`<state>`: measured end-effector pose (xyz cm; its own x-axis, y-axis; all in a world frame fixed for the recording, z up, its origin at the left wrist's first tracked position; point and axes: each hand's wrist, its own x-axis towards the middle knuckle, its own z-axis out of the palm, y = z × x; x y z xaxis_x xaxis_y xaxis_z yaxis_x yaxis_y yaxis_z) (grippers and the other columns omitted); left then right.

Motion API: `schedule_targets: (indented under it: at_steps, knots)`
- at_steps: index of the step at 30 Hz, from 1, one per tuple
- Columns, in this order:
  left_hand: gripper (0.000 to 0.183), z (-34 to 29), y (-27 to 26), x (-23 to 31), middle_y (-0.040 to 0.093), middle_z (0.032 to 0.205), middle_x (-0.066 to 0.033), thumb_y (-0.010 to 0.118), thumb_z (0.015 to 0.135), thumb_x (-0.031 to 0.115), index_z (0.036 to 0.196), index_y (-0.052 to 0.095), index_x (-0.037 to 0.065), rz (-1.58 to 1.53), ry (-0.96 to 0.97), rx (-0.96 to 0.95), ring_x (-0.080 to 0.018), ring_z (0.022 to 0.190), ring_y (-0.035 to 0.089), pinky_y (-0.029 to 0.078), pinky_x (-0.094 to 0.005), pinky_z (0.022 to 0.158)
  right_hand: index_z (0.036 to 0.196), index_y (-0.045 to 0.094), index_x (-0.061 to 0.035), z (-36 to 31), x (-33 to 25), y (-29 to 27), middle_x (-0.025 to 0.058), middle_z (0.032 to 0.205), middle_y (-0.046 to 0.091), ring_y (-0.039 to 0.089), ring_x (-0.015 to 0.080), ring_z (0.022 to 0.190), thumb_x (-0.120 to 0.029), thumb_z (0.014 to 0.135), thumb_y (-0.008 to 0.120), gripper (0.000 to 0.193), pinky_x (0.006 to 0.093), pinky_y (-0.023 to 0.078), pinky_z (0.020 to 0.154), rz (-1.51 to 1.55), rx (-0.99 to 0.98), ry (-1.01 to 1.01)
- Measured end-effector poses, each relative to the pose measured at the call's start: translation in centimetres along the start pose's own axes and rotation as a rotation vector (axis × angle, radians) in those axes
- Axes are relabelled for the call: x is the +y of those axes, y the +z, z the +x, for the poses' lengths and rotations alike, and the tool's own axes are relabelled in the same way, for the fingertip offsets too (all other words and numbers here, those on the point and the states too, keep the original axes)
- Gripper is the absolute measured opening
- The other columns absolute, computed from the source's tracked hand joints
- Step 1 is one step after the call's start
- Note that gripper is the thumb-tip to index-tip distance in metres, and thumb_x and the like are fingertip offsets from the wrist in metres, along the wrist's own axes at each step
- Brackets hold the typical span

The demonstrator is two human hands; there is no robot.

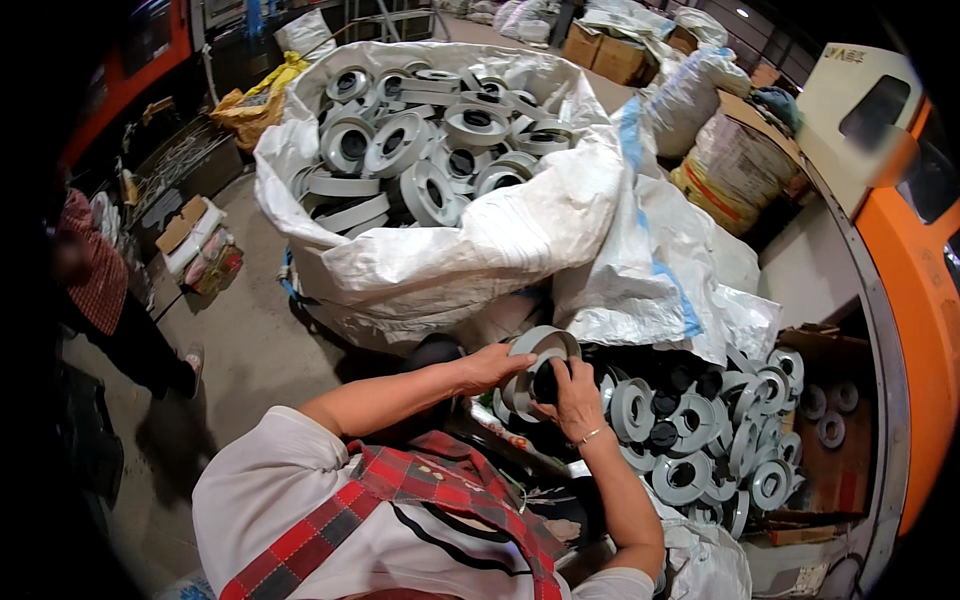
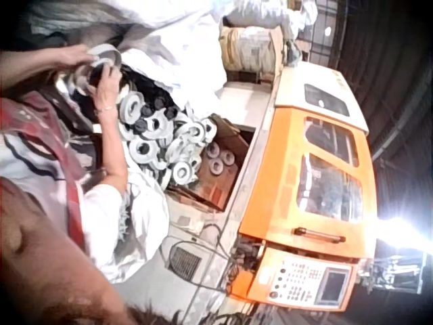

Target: The person sits on the floor and repeatedly picks up gray circular plastic parts from a large white sack. They insert a black circular insert into the center of each gray part and place the assembled unit into a cardboard box.

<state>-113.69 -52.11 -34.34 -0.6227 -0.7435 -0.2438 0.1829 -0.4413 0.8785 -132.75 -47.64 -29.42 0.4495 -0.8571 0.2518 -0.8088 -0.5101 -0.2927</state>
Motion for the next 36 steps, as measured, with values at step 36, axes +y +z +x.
schedule_targets:
  at_steps: [36]
  knots:
    - [0.040, -2.8, 0.8, -0.1, 0.055, 0.113, -0.0082, 0.052, 0.093, 0.021, 0.125, 0.042, 0.000, -0.312, 0.214, -0.026, -0.0164, 0.102, 0.055, 0.045, -0.0329, 0.092, 0.107, 0.057, -0.0063, -1.8, 9.6, -11.0, 0.0049, 0.100, 0.058, 0.055, 0.0143, 0.087, -0.008, 0.067, 0.074, 0.044, 0.0295, 0.049, 0.073, 0.660, 0.567, 0.722]
